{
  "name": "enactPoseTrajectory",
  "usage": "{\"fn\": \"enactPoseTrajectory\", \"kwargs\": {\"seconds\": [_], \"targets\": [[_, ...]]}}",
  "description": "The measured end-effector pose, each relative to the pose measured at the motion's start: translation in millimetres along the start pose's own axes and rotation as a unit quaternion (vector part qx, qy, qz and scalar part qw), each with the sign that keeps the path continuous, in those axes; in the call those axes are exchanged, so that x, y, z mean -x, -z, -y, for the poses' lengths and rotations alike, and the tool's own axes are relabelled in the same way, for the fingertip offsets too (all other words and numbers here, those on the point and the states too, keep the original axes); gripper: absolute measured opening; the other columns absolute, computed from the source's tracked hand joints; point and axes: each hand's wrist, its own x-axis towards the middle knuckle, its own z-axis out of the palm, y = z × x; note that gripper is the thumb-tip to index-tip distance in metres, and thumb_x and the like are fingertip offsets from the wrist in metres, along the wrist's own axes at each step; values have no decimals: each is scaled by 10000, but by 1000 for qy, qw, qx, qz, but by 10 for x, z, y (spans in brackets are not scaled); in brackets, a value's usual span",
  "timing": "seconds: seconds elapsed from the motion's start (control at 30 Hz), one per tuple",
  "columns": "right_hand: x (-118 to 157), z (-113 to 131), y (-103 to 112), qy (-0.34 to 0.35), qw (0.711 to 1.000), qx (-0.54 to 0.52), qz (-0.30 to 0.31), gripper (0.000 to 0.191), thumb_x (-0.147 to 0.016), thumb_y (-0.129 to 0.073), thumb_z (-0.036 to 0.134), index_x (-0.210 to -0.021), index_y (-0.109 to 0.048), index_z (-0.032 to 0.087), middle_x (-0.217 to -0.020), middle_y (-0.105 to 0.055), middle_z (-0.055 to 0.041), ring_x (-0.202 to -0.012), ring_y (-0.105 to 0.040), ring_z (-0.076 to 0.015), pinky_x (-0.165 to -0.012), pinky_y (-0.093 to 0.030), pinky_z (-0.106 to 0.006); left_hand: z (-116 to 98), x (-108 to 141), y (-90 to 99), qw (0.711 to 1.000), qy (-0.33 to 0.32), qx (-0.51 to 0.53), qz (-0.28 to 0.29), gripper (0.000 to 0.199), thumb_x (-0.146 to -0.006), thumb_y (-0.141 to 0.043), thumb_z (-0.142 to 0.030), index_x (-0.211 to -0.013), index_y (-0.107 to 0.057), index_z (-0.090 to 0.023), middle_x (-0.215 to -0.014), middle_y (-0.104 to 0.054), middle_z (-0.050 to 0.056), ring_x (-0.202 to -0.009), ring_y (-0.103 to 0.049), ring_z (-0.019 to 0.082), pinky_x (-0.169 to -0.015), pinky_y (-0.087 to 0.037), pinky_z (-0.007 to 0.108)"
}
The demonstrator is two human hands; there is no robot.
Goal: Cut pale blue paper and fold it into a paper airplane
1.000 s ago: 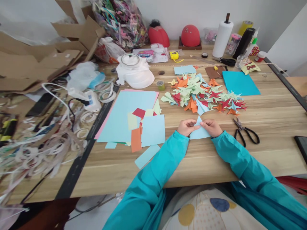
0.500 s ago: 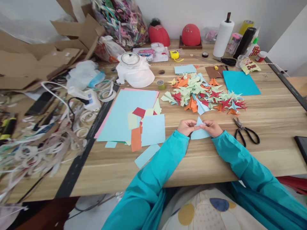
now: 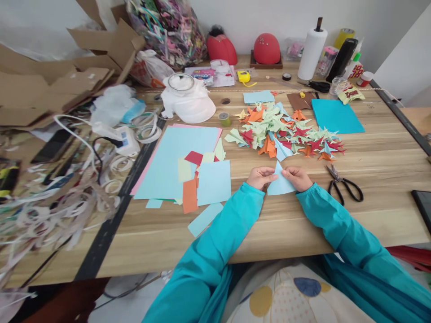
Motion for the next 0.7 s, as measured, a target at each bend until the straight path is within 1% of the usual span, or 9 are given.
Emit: {"fn": "enactPoseTrajectory", "kwargs": {"seconds": [0.13, 0.27, 0.37, 0.43, 0.53, 0.63, 0.7], "targets": [[2, -2, 7, -1, 1000, -5, 15, 477, -684, -558, 586, -515, -404, 167, -447, -334, 69, -406, -274, -40, -374, -203, -198, 5, 0, 3, 1000, 3, 6, 8, 440, -334, -844, -223, -723, -670, -115, -584, -674, 36, -546, -639, 179, -594, -523, 321], [1, 7, 14, -8, 1000, -28, 3, 485, -671, -577, 579, -501, -384, 167, -446, -316, 71, -404, -257, -36, -373, -187, -195, 7, 2, 2, 999, 5, 36, 19, 446, -323, -845, -200, -726, -669, -124, -631, -689, 42, -618, -658, 202, -671, -534, 361], [-8, 5, 22, -9, 998, -61, -17, 483, -651, -608, 562, -491, -387, 163, -442, -324, 71, -403, -265, -33, -375, -192, -191, -4, 4, -14, 999, -2, 42, 5, 438, -314, -845, -200, -702, -657, -121, -633, -690, 41, -629, -658, 205, -687, -536, 372], [-15, 0, 27, -3, 996, -82, -35, 444, -620, -646, 542, -526, -446, 157, -464, -385, 63, -417, -319, -40, -385, -239, -189, -21, 5, -28, 998, -21, 51, -19, 424, -326, -843, -212, -689, -645, -122, -618, -685, 34, -625, -656, 198, -685, -536, 365], [-23, -16, 21, 7, 994, -95, -52, 389, -568, -704, 498, -694, -562, 157, -550, -515, 36, -478, -445, -79, -429, -360, -213, -58, 8, -43, 994, -58, 78, -49, 396, -383, -831, -233, -707, -627, -132, -639, -687, 23, -635, -653, 178, -683, -533, 347], [-32, -45, -4, 24, 995, -86, -37, 415, -558, -733, 434, -837, -597, 158, -636, -586, 8, -537, -505, -110, -457, -427, -239, -89, 9, -48, 989, -84, 103, -58, 362, -420, -817, -236, -696, -603, -140, -662, -684, 12, -641, -647, 159, -689, -527, 334], [-39, -65, -21, 40, 995, -82, -31, 383, -575, -731, 405, -844, -613, 160, -680, -608, -5, -556, -512, -111, -458, -445, -239, -93, 5, -49, 988, -93, 106, -56, 348, -430, -811, -235, -687, -595, -141, -663, -679, 9, -650, -643, 156, -692, -522, 331]]}}
